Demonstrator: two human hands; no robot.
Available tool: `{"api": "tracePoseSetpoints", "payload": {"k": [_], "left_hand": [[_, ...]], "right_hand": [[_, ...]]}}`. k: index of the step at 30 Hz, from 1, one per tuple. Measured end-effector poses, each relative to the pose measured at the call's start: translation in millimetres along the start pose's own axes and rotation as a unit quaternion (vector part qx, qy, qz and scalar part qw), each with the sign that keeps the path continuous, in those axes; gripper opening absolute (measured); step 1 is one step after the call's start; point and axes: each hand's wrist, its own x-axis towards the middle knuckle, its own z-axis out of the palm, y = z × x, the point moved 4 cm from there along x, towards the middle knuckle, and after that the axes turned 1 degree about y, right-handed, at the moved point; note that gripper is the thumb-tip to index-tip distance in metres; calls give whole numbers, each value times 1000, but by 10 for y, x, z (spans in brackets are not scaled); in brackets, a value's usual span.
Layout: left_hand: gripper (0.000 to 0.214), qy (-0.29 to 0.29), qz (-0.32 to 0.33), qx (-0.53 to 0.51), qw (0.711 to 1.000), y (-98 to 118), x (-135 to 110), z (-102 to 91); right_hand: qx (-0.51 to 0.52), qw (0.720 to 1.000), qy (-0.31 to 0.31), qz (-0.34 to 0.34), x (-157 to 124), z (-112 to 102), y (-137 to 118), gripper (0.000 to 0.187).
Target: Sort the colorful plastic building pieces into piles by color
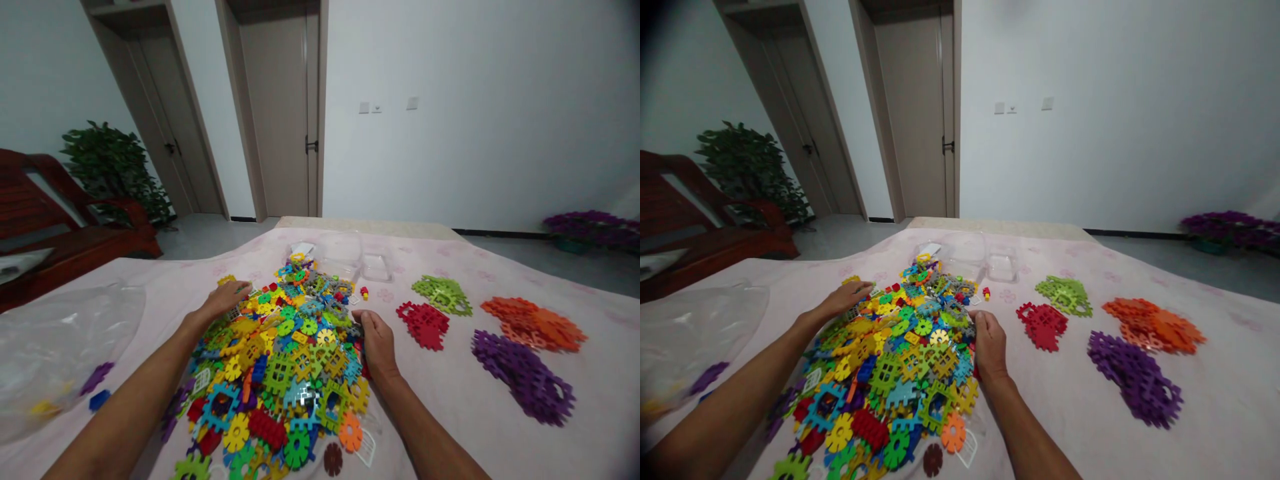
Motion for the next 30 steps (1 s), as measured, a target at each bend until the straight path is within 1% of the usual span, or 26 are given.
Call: {"api": "tracePoseSetpoints", "payload": {"k": [2,4,7,8,10,12,13,14,15,18,20,22,24,26,28,30], "left_hand": [[60,-10,-1,12,1000,-34,53,68],[66,-21,5,13,1000,-23,50,99],[70,-55,32,-10,998,51,-41,62],[70,-72,42,-27,996,82,-89,33],[71,-119,55,-94,987,144,-197,-32],[72,-160,53,-182,969,185,-281,-94],[72,-166,46,-221,960,187,-301,-124],[71,-156,39,-243,957,175,-300,-154],[69,-133,35,-244,960,150,-282,-181],[65,-58,35,-195,978,48,-179,-192],[68,-45,32,-163,985,-2,-120,-119],[73,-57,31,-146,987,0,-99,-7],[76,-72,44,-130,988,71,-114,107],[80,-81,63,-120,987,192,-149,205],[84,-81,76,-115,987,328,-181,280],[82,-75,80,-120,987,451,-197,332]], "right_hand": [[6,1000,-3,5,2,2,3,42],[10,1000,-4,8,5,3,12,42],[12,1000,-1,12,12,2,27,41],[12,1000,0,13,14,3,31,41],[14,1000,1,15,16,5,34,42],[12,1000,1,16,18,6,32,42],[12,1000,0,16,18,7,30,42],[11,1000,-1,16,19,8,28,42],[11,1000,-1,16,19,7,26,42],[6,1000,-2,14,24,2,31,43],[1,1000,-2,14,28,-3,41,43],[-2,1000,-3,16,31,-4,54,43],[-4,1000,-3,16,32,-1,62,43],[-5,1000,-4,17,31,5,69,43],[-9,1000,-5,18,27,8,72,44],[-18,1000,-7,15,21,5,63,44]]}}
